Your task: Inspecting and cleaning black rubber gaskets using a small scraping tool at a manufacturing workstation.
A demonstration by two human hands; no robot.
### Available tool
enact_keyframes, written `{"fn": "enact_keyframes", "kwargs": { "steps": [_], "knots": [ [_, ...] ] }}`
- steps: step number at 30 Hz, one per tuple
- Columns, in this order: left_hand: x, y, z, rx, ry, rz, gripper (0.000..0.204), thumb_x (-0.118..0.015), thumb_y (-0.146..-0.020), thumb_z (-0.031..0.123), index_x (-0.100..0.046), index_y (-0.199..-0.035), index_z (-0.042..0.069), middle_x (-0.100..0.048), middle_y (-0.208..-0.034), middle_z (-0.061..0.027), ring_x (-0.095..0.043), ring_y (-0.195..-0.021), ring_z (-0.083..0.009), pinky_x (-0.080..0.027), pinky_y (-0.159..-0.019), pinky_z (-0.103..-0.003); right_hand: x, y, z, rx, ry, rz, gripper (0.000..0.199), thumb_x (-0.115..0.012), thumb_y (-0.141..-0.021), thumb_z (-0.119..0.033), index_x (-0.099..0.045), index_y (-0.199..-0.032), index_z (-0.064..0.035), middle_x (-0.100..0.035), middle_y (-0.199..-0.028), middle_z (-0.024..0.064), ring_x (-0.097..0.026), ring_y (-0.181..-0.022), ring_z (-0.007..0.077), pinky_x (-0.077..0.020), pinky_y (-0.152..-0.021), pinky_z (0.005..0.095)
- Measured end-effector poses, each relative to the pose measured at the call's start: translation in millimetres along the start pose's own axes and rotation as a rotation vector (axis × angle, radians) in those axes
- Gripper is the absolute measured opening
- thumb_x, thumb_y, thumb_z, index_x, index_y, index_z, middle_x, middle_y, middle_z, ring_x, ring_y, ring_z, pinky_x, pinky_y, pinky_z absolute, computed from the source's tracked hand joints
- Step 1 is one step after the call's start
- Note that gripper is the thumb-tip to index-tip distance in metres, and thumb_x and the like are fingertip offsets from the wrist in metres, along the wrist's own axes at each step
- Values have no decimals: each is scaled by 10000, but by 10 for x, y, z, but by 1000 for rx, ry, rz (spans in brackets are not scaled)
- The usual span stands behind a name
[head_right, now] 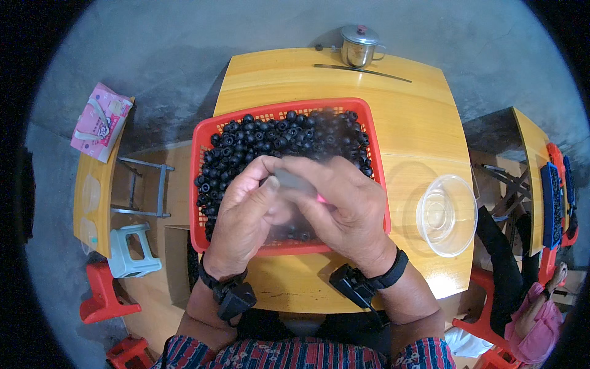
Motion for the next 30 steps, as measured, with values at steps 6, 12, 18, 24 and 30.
{"fn": "enact_keyframes", "kwargs": {
  "steps": [6,12,18,24,30],
  "knots": [
    [4,9,-22,14,-17,-35,157,-469,-997,157,-503,-1088,34,-458,-814,30,-373,-669,-28,-377,-597,-202,-14,42,-15,77,58,42,431,-676,-660,56,-707,-1058,-105,-549,-677,61,-578,-590,201,-476,-544,300],
    [-3,3,-15,4,-33,-1,153,-469,-996,151,-493,-1086,29,-476,-826,20,-385,-675,-32,-379,-595,-201,-11,73,-38,111,125,39,421,-704,-644,32,-710,-1044,-103,-537,-653,52,-569,-561,189,-456,-504,295],
    [54,-3,-79,19,-30,-25,154,-474,-995,159,-484,-1079,30,-478,-812,9,-392,-667,-35,-379,-597,-198,-10,111,-61,201,131,119,410,-710,-615,20,-717,-1009,-94,-512,-618,35,-541,-515,178,-436,-469,300],
    [42,-17,-51,-9,-11,-32,156,-474,-998,177,-491,-1070,40,-453,-803,19,-383,-675,-30,-371,-598,-190,-35,142,-76,255,128,83,371,-710,-604,-9,-724,-960,-112,-484,-594,25,-532,-502,171,-436,-460,306],
    [45,-17,-60,-30,63,-51,178,-486,-1001,217,-497,-1077,56,-448,-852,25,-364,-677,-32,-360,-595,-184,-46,126,-135,245,116,55,334,-697,-608,10,-724,-920,-106,-504,-617,33,-548,-520,174,-444,-469,300]
  ]
}}
Point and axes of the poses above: each hand's wrist, its own y-axis away from the middle knuckle, its own x-axis out of the back of the hand, z = x × y, the point moved 8 cm from there along -y, towards the middle knuckle
